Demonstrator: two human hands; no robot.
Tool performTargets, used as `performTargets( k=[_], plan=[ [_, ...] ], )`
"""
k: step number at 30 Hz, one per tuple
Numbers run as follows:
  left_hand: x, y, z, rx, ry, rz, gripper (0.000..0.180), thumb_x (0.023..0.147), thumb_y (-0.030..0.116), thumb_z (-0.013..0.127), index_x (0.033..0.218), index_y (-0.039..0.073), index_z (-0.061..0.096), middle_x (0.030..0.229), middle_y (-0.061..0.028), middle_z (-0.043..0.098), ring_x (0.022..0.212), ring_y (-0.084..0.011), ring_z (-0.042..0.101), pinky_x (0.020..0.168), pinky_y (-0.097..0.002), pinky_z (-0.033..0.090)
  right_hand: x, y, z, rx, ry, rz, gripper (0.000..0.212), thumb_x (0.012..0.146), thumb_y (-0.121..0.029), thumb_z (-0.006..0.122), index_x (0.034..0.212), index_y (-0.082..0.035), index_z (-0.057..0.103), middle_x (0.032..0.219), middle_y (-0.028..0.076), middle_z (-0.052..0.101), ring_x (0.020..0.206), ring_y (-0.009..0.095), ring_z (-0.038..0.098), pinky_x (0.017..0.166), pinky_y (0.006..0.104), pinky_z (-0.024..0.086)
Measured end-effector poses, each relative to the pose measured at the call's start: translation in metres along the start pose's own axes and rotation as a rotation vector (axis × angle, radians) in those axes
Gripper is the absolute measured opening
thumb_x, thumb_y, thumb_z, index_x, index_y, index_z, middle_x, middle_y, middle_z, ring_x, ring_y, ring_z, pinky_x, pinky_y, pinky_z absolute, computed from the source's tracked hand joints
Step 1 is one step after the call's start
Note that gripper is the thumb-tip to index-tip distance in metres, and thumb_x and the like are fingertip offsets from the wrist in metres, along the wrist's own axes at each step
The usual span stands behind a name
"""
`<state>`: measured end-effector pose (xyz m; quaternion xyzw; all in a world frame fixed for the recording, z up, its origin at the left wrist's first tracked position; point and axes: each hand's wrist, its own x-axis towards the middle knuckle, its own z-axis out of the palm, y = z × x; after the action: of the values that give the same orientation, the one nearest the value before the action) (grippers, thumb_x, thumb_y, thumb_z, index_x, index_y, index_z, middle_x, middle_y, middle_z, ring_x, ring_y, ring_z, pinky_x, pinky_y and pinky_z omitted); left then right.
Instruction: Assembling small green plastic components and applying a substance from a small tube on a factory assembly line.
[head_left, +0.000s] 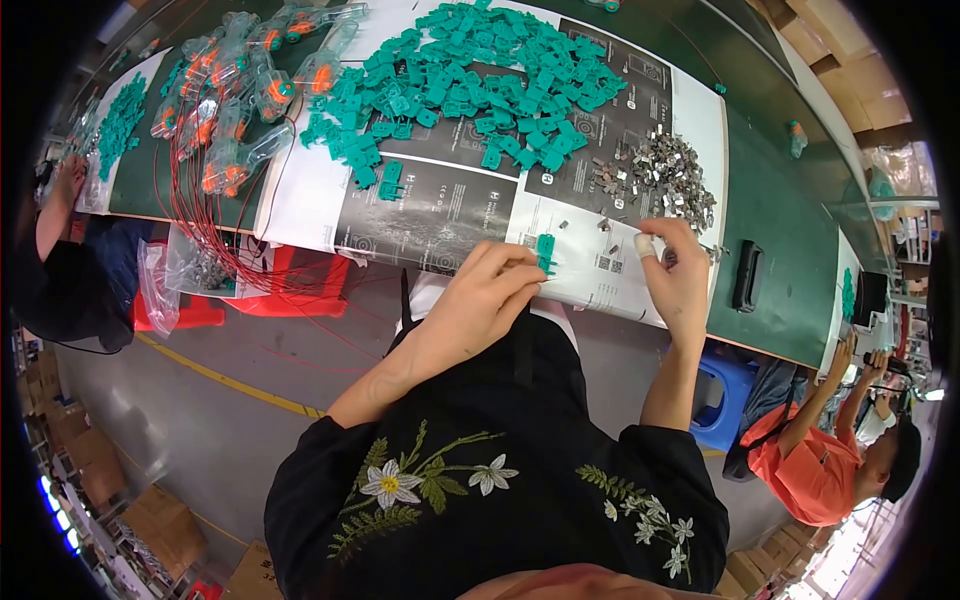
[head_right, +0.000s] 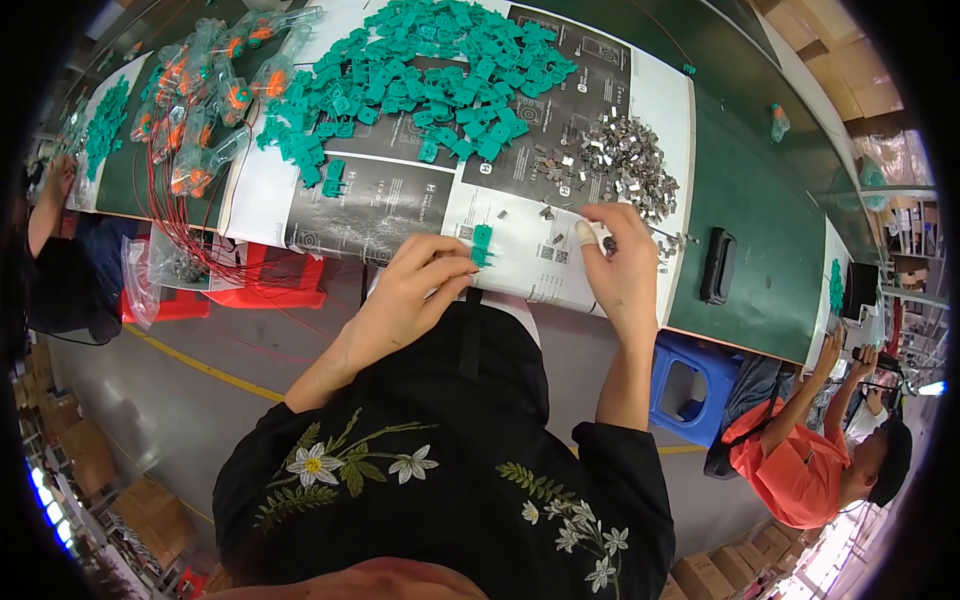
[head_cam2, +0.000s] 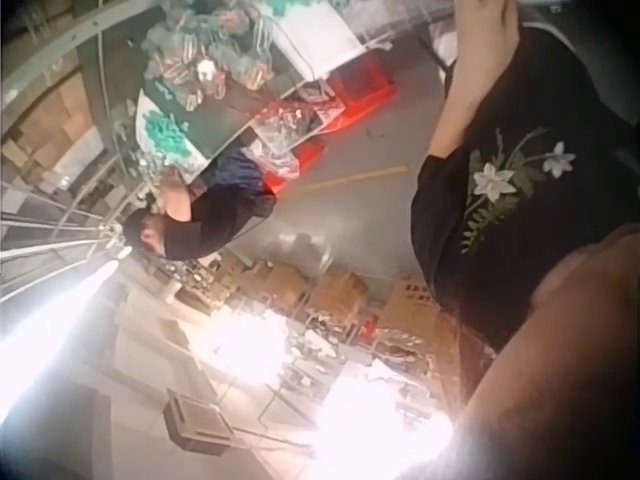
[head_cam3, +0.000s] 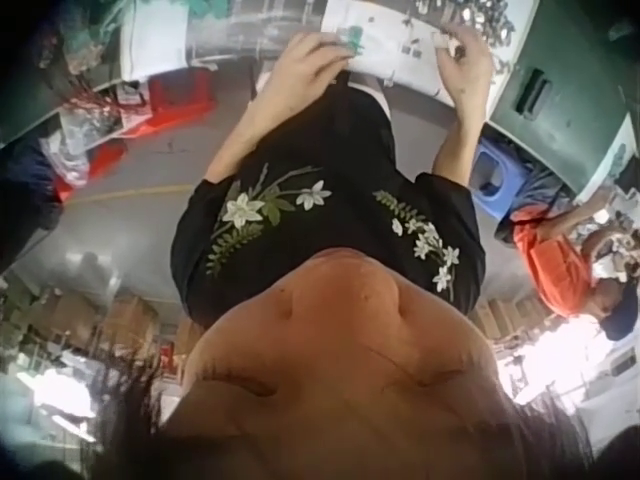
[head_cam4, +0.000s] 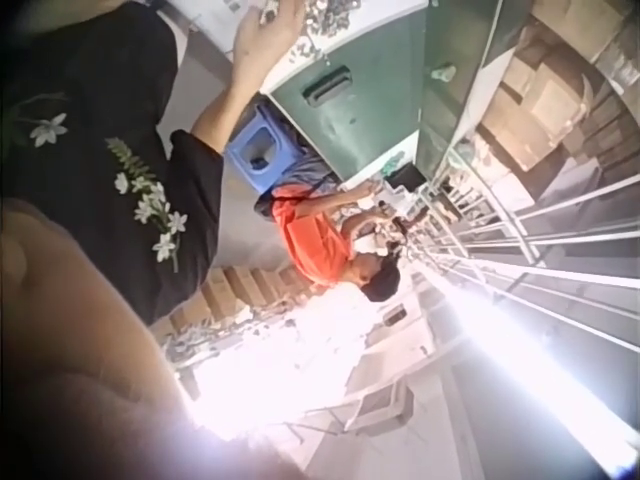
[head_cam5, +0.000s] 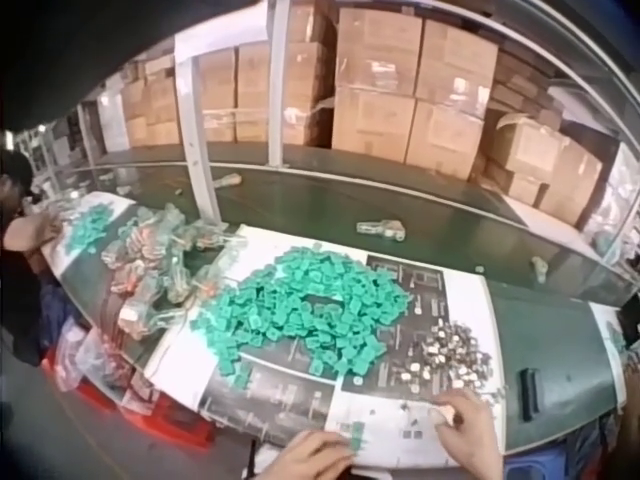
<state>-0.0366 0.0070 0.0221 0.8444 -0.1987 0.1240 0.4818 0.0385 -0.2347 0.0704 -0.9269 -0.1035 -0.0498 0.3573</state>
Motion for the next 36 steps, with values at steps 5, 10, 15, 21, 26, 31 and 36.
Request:
performTargets(
  k=[5, 10, 15, 21, 26, 31, 36],
  plan=[
    [-0.004, 0.012, -0.008, -0.193, 0.008, -0.189, 0.02, 0.085, 0.003, 0.068, 0.105, 0.002, 0.067, 0.092, -0.0076, 0.065, 0.08, -0.0193, 0.06, 0.072, -0.0283, 0.049, -0.007, 0.005, 0.005, -0.024, -0.163, -0.091, 0.016, 0.081, -0.001, 0.066, 0.097, -0.002, 0.067, 0.095, 0.006, 0.062, 0.069, 0.015, 0.055, 0.058, 0.0254, 0.042],
    [-0.006, 0.016, -0.01, -0.507, 0.029, -0.579, 0.021, 0.088, 0.004, 0.068, 0.108, -0.001, 0.067, 0.084, -0.0024, 0.063, 0.07, -0.0069, 0.056, 0.06, -0.0219, 0.046, -0.009, 0.013, 0.015, 0.007, -0.128, -0.153, 0.011, 0.083, -0.003, 0.067, 0.094, -0.002, 0.068, 0.089, 0.005, 0.063, 0.062, 0.012, 0.05, 0.055, 0.0254, 0.04],
    [-0.007, 0.026, -0.027, -0.66, -0.169, -0.813, 0.017, 0.089, 0.005, 0.066, 0.104, -0.003, 0.067, 0.084, 0.0003, 0.061, 0.073, -0.0029, 0.054, 0.06, -0.0187, 0.044, -0.026, -0.01, 0.015, 0.125, -0.149, 0.087, 0.01, 0.084, -0.004, 0.067, 0.093, -0.001, 0.069, 0.082, 0.004, 0.065, 0.058, 0.008, 0.048, 0.052, 0.0231, 0.038],
    [-0.014, 0.036, -0.022, -0.501, -0.012, -0.539, 0.013, 0.085, 0.001, 0.069, 0.098, -0.002, 0.069, 0.083, -0.0003, 0.062, 0.068, -0.0023, 0.054, 0.058, -0.0168, 0.042, -0.052, -0.048, 0.026, 0.348, -0.205, -0.086, 0.015, 0.082, 0.0, 0.069, 0.097, -0.001, 0.071, 0.083, 0.003, 0.067, 0.056, 0.003, 0.043, 0.049, 0.0191, 0.033],
    [-0.016, 0.042, -0.018, -0.342, 0.114, -0.348, 0.012, 0.081, -0.002, 0.072, 0.093, -0.001, 0.07, 0.083, -0.0028, 0.064, 0.063, -0.0041, 0.055, 0.055, -0.0179, 0.043, -0.06, -0.054, 0.041, 0.424, -0.08, -0.169, 0.019, 0.079, 0.003, 0.072, 0.097, -0.002, 0.072, 0.084, 0.003, 0.068, 0.053, 0.001, 0.04, 0.048, 0.0176, 0.029],
    [-0.017, 0.043, -0.015, -0.286, 0.165, -0.283, 0.012, 0.079, -0.003, 0.073, 0.09, 0.0, 0.071, 0.082, -0.0049, 0.065, 0.062, -0.0054, 0.056, 0.053, -0.0189, 0.044, -0.062, -0.057, 0.039, 0.399, -0.07, -0.152, 0.017, 0.077, 0.003, 0.075, 0.093, -0.002, 0.073, 0.08, 0.003, 0.068, 0.05, 0.001, 0.038, 0.047, 0.0179, 0.028],
    [-0.016, 0.044, -0.016, -0.259, 0.175, -0.256, 0.013, 0.078, -0.003, 0.074, 0.091, 0.0, 0.071, 0.08, -0.0053, 0.066, 0.062, -0.0065, 0.057, 0.053, -0.0196, 0.045, -0.063, -0.059, 0.04, 0.398, -0.071, -0.146, 0.015, 0.076, 0.003, 0.076, 0.09, -0.002, 0.073, 0.077, 0.002, 0.067, 0.049, 0.001, 0.037, 0.046, 0.0183, 0.027]
  ],
)
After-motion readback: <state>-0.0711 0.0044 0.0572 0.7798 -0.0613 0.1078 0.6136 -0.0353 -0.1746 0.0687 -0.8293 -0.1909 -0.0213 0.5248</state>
